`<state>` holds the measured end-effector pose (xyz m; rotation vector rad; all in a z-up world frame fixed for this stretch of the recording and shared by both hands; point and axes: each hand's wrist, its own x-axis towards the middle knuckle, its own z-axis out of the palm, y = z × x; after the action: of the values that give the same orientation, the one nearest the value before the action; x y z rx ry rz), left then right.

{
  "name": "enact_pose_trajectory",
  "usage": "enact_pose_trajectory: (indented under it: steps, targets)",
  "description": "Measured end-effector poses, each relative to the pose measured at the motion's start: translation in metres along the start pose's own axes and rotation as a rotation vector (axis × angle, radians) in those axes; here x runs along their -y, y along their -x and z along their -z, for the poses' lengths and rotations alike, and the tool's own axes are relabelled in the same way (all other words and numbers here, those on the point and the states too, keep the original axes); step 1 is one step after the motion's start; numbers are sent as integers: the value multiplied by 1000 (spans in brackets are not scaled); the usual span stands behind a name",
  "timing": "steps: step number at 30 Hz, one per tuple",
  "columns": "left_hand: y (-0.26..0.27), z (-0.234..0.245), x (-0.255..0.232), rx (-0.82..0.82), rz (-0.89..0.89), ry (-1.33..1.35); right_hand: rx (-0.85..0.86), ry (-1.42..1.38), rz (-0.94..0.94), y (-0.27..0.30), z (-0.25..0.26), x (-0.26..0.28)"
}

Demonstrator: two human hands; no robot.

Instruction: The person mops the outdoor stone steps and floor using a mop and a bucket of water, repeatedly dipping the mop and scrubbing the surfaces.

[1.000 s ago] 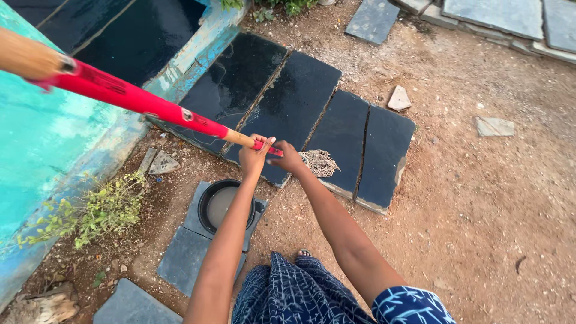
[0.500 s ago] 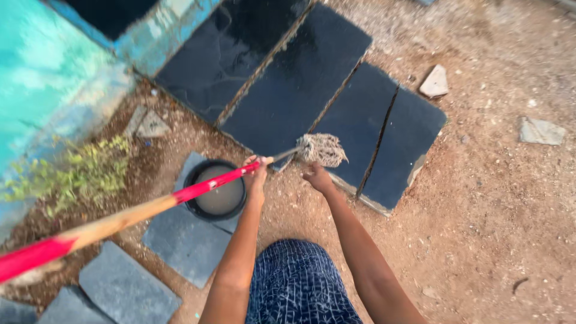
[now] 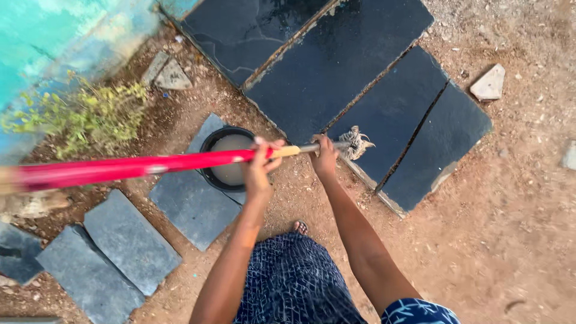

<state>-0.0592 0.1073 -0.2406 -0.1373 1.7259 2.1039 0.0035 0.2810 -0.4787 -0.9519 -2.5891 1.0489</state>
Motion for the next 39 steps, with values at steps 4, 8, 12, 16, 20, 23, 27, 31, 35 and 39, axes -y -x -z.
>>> enact_pose_trajectory:
  steps: [4, 8, 12, 16, 20, 23, 27, 31, 35, 39]
  targets:
    - [34, 51, -72, -59, -50, -14, 56, -50, 22, 2, -3, 46]
    - [64, 126, -135, -89, -247, 49, 104, -36, 444, 20, 13, 129]
    - [105, 226, -211, -7, -479, 24, 268, -96, 616, 56, 26, 254]
    - [145, 323, -272, -81, -621, -91, 385, -201, 696, 97, 19, 367]
    - [161, 392, -284, -220, -624, -155, 465, -232, 730, 121, -24, 431]
    - [149, 423, -275, -332, -581, -115, 558, -111, 668, 125, -89, 433]
    - [120, 414, -198, -432, -402, -59, 640, -17, 669, 128, -200, 374]
    - [91, 409, -111, -620, 386, -257, 766, 177, 550, 131, -287, 291]
    - [87, 408, -34, -314, 529, -448, 853, 278, 478, 122, -312, 216]
    - [49, 359, -5, 213, 474, -849, 859, 193, 507, 99, -313, 176]
